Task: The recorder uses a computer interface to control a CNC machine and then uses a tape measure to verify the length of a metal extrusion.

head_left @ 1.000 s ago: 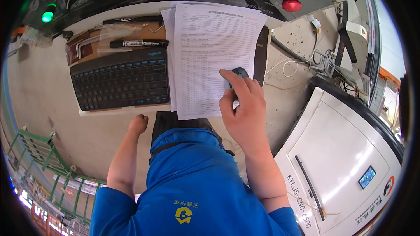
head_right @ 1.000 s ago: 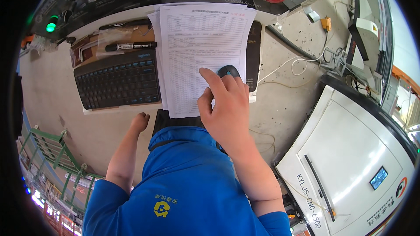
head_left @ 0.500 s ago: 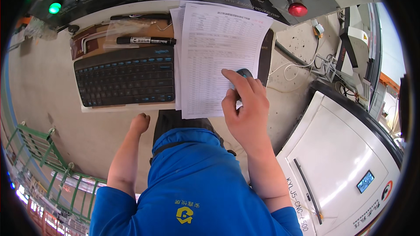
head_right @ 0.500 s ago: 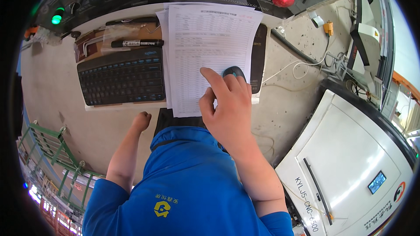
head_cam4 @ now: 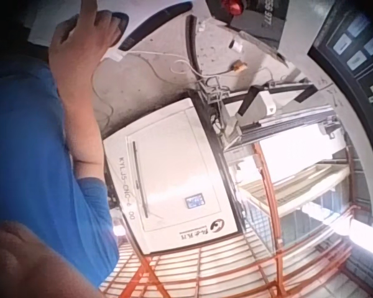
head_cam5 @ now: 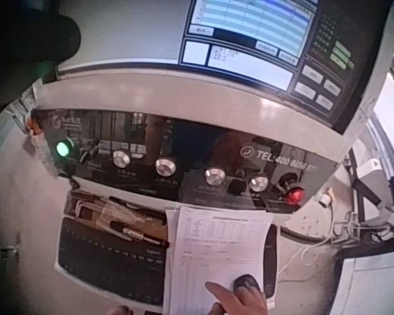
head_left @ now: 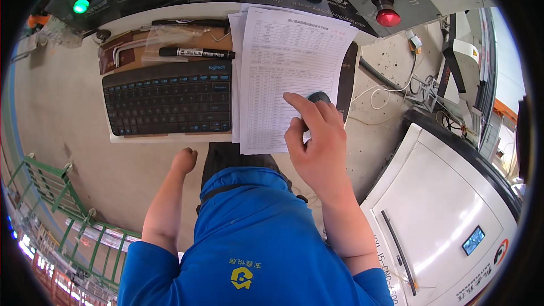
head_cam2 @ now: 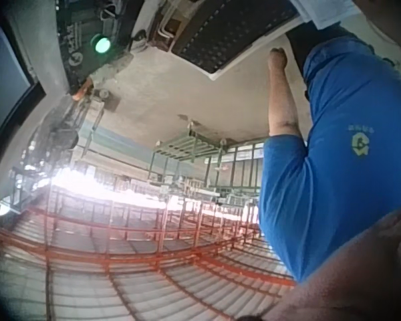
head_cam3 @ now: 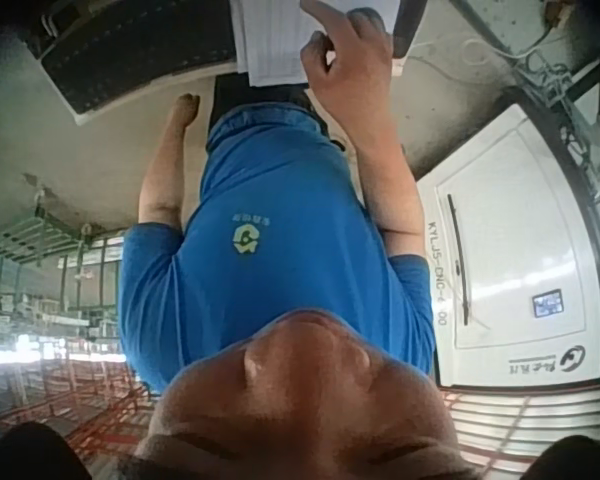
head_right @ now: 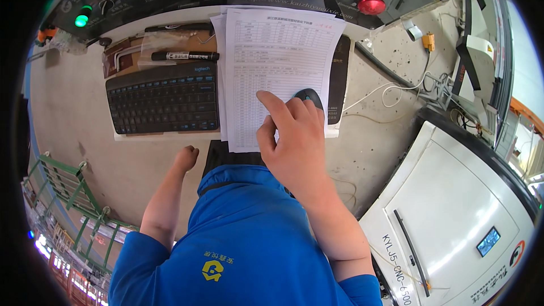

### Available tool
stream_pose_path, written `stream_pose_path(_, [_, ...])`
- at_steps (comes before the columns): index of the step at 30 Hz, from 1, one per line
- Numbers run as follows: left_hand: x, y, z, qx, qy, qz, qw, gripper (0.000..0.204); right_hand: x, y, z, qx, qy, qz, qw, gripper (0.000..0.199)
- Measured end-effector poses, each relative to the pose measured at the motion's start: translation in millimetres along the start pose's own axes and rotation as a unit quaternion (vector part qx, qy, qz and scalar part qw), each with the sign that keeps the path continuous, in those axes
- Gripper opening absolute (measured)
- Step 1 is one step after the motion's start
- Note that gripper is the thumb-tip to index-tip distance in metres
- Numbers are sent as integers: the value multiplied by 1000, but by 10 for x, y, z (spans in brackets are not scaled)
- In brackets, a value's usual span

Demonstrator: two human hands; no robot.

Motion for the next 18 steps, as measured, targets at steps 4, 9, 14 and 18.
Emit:
stream_pose_path(4, [37,5,-17,3,6,-1,1000,41,-5,-2,-5,1,-14,12,1000,35])
stream_pose_path(9, [4,0,4,3,6,-5,1000,41,-26,26,-49,7,-16,0,1000,36])
stream_pose_path(14, [23,103,-6,0,-4,-6,1000,41,-88,188,-66,0,-22,8,1000,37])
stream_pose_path(18, [-93,163,34,-14,-37,-16,999,42,-146,405,-52,2,-34,20,999,36])
Point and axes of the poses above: each hand's wrist, its own y-axis away from the middle knuckle, its own z-axis out of the palm, x = y × z, the point moved 6 cm from there along -y, towards the middle knuckle, and after that the axes turned 3 degrees about y, right-handed, at the moved point
